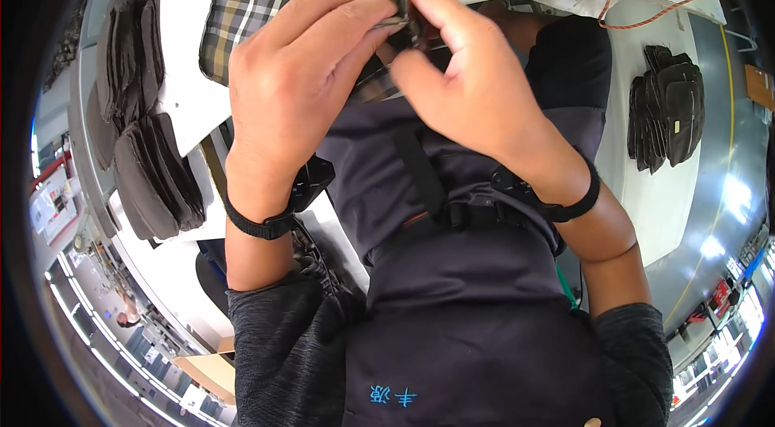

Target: Sewing a plaid fabric lining onto a synthetic bag component using a sewing machine.

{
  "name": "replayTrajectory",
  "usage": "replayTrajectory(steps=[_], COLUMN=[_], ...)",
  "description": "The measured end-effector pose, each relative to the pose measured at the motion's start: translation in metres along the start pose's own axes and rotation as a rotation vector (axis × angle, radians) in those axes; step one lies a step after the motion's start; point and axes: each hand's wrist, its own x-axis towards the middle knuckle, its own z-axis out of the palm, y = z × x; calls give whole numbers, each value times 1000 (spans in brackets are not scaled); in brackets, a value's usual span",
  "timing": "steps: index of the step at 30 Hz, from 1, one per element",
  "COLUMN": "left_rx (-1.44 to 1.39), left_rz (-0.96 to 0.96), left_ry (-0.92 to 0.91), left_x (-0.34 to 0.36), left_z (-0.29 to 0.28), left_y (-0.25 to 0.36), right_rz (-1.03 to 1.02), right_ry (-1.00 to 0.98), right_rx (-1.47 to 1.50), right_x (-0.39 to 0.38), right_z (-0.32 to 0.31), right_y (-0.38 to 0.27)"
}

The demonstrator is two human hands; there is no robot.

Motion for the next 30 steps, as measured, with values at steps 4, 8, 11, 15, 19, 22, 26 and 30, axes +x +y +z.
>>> replayTrajectory(steps=[4, 8, 11, 15, 19, 22, 26, 30], left_rx=[12, -39, -181, -349, -343, 29, 45, 82], left_rz=[38, 44, -61, -204, -195, 5, 114, 231], left_ry=[-26, -71, -143, -212, -263, -331, -504, -478], left_x=[1, 7, 9, 14, 17, 26, 30, 32], left_z=[0, -14, -25, -27, -28, -32, -36, -40], left_y=[4, -2, -9, -10, -7, 13, 5, 9], right_rz=[-35, -177, 74, 176, 219, 178, -88, -109], right_ry=[124, 197, -65, -138, -134, -99, -149, -271], right_rx=[-75, -171, 194, 254, 363, 223, -312, -453], right_x=[6, 10, 11, 16, 13, 7, 0, -2], right_z=[1, -6, -31, -43, -37, -34, -54, -65], right_y=[8, 11, 3, -3, -3, -13, -20, -32])
